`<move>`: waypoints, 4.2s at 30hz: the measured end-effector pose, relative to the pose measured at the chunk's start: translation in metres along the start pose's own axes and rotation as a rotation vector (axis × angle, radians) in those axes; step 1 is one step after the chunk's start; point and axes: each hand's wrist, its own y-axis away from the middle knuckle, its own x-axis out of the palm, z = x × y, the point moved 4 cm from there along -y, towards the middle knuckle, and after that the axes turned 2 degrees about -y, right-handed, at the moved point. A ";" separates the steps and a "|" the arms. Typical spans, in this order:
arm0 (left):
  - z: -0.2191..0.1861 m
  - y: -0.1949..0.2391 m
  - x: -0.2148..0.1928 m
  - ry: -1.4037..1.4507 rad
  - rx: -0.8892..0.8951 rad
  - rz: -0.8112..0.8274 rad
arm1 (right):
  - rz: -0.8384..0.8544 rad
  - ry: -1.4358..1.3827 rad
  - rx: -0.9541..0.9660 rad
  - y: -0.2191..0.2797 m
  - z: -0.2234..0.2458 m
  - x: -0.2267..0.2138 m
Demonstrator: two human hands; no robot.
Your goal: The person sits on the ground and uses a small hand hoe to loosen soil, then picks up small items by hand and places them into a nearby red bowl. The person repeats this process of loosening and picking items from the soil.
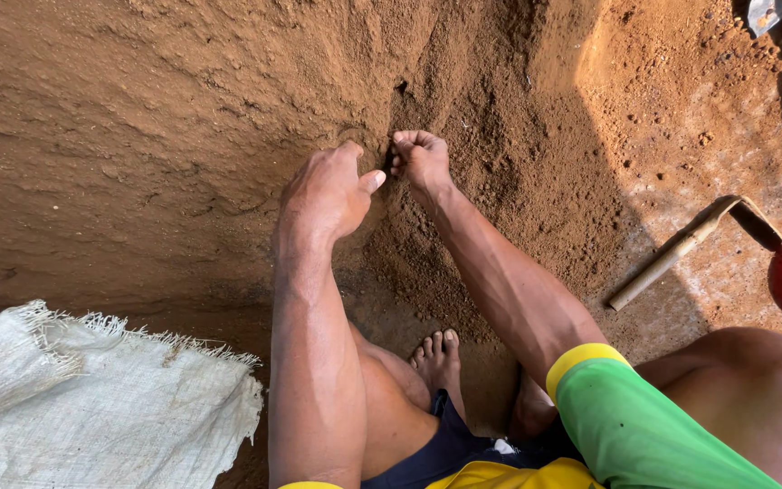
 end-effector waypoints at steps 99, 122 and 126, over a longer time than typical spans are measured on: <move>-0.081 -0.046 0.051 -0.113 0.279 0.125 | -0.473 0.874 -0.379 -0.025 0.118 -0.178; -0.159 -0.041 0.087 -0.104 0.630 0.128 | -1.098 0.122 -0.663 0.073 0.135 -0.508; -0.137 -0.034 0.078 -0.147 0.465 0.153 | -0.793 0.424 -0.331 -0.009 0.125 -0.397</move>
